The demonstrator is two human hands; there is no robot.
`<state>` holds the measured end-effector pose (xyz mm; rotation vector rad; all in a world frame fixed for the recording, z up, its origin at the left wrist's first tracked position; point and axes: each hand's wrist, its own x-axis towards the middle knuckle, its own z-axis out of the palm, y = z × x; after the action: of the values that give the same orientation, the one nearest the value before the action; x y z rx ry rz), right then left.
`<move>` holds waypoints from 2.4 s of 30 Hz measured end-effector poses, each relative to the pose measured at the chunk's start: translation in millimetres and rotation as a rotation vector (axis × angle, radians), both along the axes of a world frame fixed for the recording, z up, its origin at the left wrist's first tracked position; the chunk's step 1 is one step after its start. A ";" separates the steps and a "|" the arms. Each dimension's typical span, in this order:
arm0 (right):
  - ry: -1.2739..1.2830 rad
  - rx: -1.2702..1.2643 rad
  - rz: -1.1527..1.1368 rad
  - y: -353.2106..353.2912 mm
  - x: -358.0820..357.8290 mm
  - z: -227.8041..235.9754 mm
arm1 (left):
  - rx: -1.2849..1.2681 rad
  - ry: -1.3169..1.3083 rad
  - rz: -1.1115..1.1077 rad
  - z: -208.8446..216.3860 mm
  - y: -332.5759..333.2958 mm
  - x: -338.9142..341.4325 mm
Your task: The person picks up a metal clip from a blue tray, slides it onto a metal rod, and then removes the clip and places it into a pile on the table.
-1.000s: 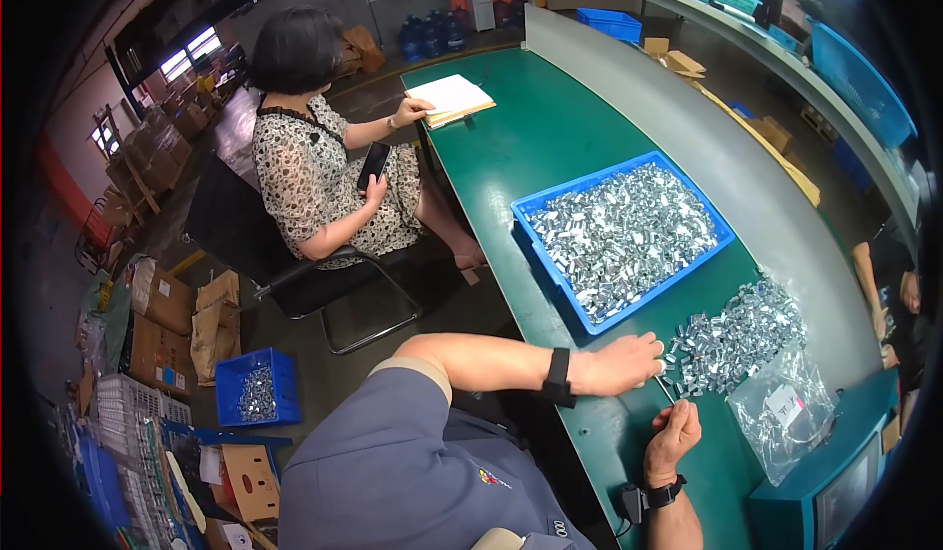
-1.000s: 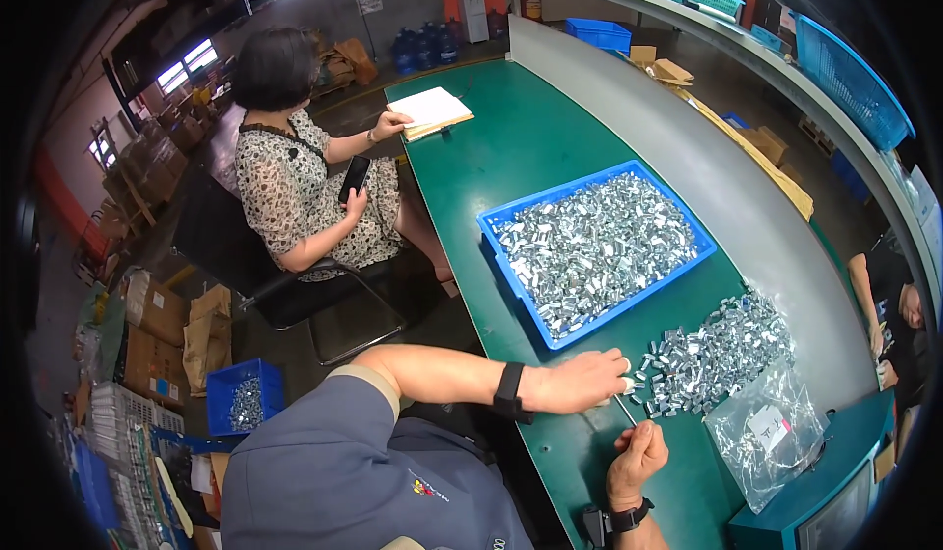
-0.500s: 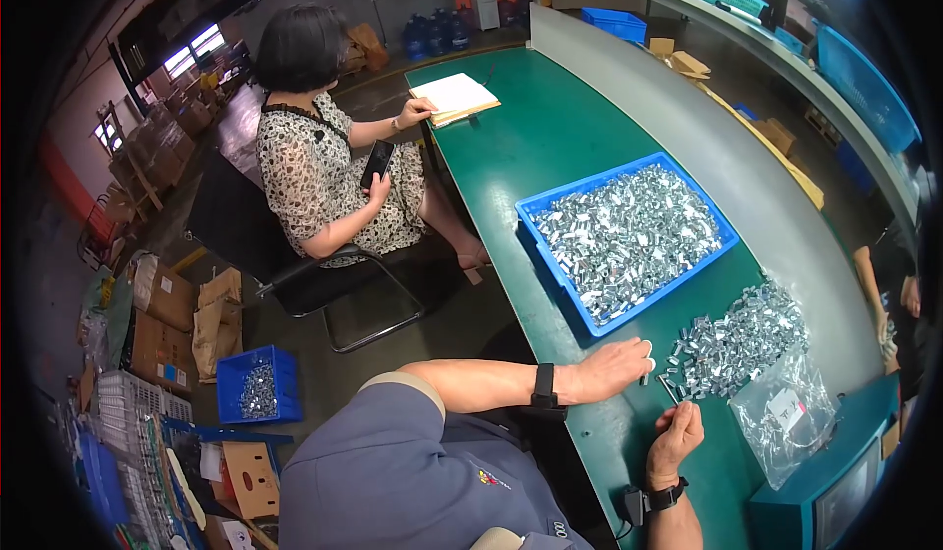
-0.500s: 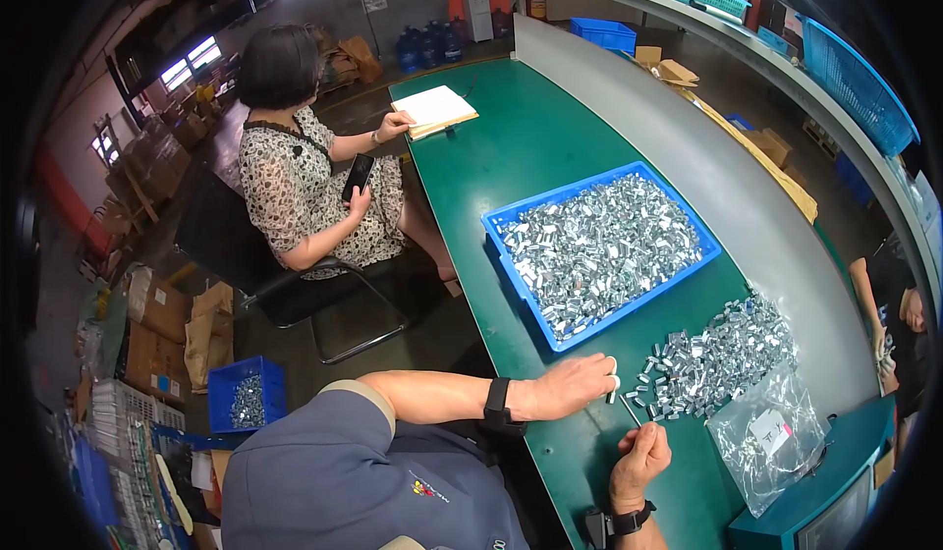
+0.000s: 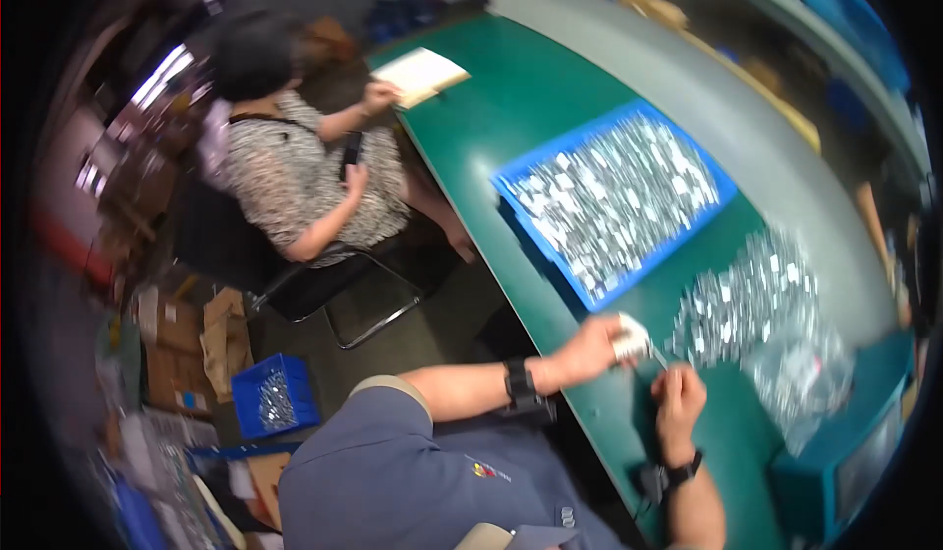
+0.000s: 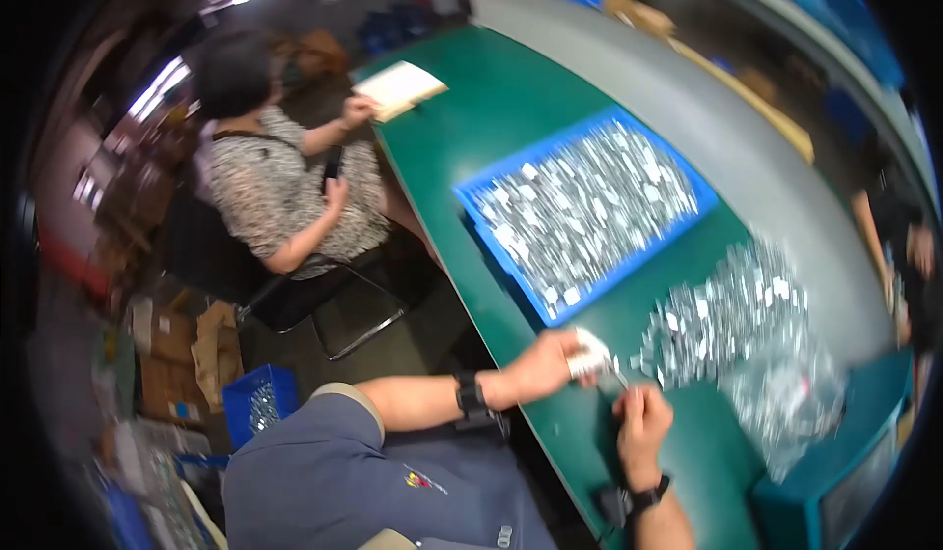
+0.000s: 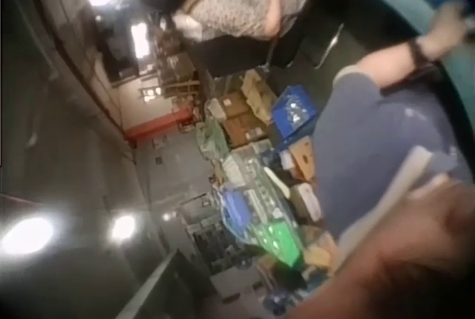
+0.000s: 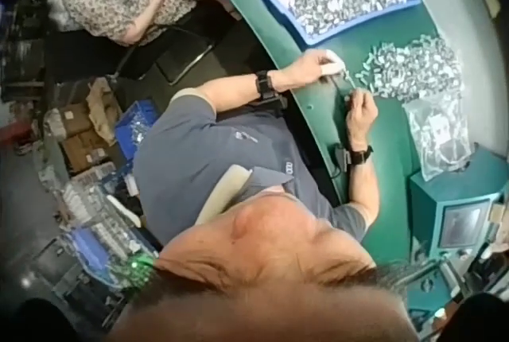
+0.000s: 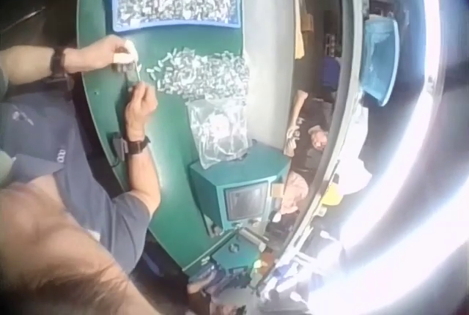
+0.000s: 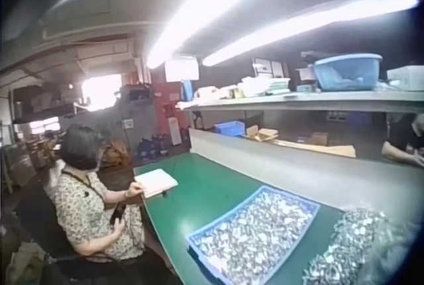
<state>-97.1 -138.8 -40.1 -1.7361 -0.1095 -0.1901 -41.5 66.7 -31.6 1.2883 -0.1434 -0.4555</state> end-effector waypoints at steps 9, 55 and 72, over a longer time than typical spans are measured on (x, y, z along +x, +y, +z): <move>0.080 0.038 -0.028 5.5 12.6 15.4 | -0.143 0.100 0.088 6.2 -0.7 15.9; 0.236 -0.110 0.009 -4.6 -0.5 5.4 | 0.090 -0.370 -0.180 7.1 32.8 -2.0; 0.368 -0.221 0.004 36.0 -1.0 62.7 | 0.047 -0.387 -0.079 -1.2 31.5 -5.1</move>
<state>-98.1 -102.8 22.7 -1.9619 0.1403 0.1515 -46.6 98.2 -32.8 1.4107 -0.5118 -0.2734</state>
